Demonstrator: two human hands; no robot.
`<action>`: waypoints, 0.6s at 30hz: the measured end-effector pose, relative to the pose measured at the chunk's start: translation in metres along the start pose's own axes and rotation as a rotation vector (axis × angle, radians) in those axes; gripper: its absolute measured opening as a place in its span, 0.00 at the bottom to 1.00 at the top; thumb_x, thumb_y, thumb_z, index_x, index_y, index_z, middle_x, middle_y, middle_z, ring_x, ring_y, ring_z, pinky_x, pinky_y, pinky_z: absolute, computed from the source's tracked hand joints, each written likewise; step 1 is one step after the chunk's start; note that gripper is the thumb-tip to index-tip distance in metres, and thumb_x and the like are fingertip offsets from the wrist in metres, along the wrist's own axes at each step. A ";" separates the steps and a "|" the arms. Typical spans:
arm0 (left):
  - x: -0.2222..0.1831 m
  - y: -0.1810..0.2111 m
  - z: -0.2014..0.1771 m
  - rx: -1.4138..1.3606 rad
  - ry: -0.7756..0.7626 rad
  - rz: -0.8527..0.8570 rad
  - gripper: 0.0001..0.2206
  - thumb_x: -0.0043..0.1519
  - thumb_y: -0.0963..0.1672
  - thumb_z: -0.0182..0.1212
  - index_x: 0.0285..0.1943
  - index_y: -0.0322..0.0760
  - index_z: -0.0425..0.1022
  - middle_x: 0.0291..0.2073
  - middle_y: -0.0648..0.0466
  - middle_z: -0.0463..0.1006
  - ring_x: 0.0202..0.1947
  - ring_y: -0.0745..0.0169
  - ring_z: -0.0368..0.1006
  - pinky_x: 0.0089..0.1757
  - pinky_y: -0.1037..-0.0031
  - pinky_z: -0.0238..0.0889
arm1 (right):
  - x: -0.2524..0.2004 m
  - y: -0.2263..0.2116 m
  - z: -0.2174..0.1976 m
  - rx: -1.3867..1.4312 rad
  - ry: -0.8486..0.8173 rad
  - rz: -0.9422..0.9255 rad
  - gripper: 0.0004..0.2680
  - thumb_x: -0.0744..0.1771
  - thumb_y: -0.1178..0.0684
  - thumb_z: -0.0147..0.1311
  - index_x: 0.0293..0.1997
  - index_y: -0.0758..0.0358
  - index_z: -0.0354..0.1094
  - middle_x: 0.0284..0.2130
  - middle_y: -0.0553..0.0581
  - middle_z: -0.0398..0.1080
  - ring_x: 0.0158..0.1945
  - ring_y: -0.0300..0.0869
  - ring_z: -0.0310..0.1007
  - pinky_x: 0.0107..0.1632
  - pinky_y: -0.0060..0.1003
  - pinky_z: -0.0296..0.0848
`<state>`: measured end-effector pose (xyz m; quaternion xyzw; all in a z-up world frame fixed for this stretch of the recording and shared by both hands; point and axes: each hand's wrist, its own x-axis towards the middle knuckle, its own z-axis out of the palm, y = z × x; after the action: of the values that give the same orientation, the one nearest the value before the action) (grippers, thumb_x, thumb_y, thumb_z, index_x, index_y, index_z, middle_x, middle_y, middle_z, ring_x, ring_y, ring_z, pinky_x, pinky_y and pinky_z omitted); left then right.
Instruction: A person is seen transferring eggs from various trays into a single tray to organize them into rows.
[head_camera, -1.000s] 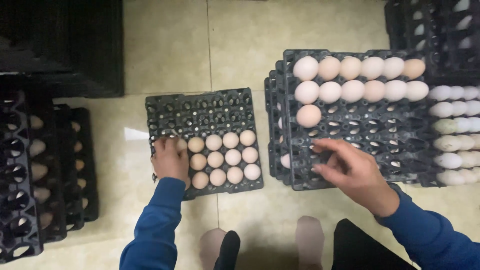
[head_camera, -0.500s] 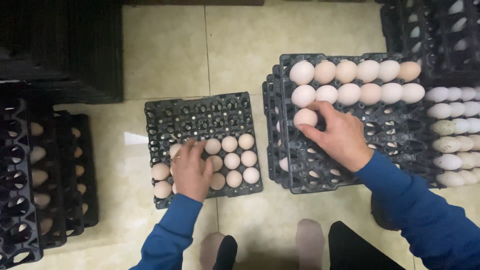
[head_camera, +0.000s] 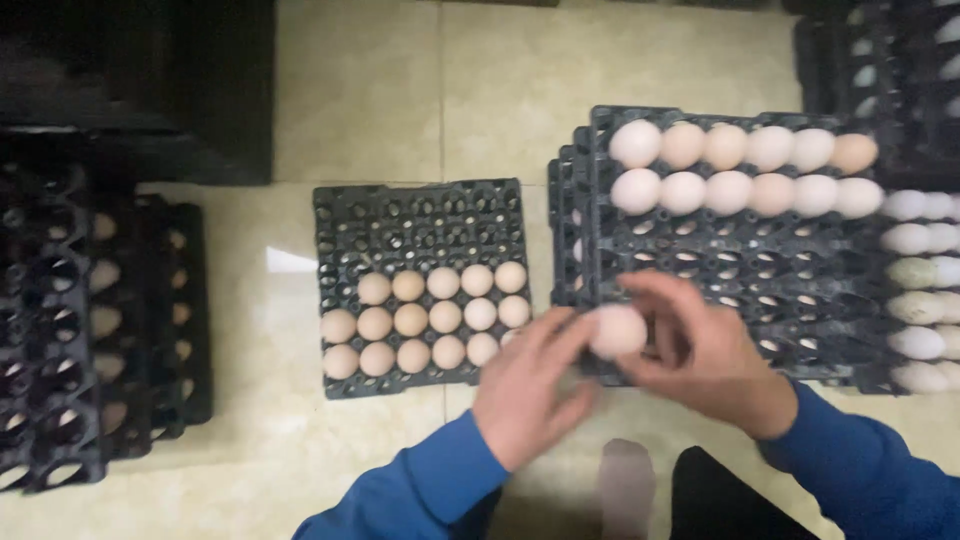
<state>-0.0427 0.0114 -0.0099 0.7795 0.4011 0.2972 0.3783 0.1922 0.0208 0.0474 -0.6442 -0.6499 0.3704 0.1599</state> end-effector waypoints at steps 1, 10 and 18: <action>0.001 0.008 -0.001 -0.043 -0.082 0.005 0.29 0.60 0.48 0.64 0.72 0.44 0.61 0.64 0.41 0.67 0.56 0.35 0.71 0.44 0.50 0.69 | -0.006 -0.007 0.009 -0.011 -0.086 0.063 0.32 0.57 0.55 0.69 0.69 0.44 0.59 0.28 0.44 0.80 0.16 0.33 0.63 0.25 0.31 0.64; -0.023 -0.004 -0.001 -0.164 -0.103 -0.070 0.21 0.60 0.47 0.59 0.62 0.39 0.67 0.55 0.45 0.74 0.54 0.41 0.72 0.46 0.53 0.66 | -0.016 -0.006 0.047 -0.238 -0.217 0.073 0.34 0.57 0.47 0.68 0.72 0.34 0.55 0.31 0.35 0.80 0.18 0.34 0.68 0.29 0.31 0.71; -0.052 -0.131 -0.055 0.015 0.303 -0.482 0.26 0.56 0.46 0.62 0.66 0.43 0.68 0.60 0.50 0.71 0.61 0.51 0.67 0.55 0.63 0.63 | -0.007 0.011 0.020 -0.120 -0.045 -0.055 0.29 0.60 0.55 0.67 0.69 0.51 0.60 0.42 0.47 0.79 0.21 0.31 0.71 0.30 0.26 0.73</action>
<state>-0.1637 0.0378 -0.0973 0.6113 0.6289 0.3089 0.3679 0.1871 0.0072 0.0287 -0.6261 -0.6918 0.3404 0.1165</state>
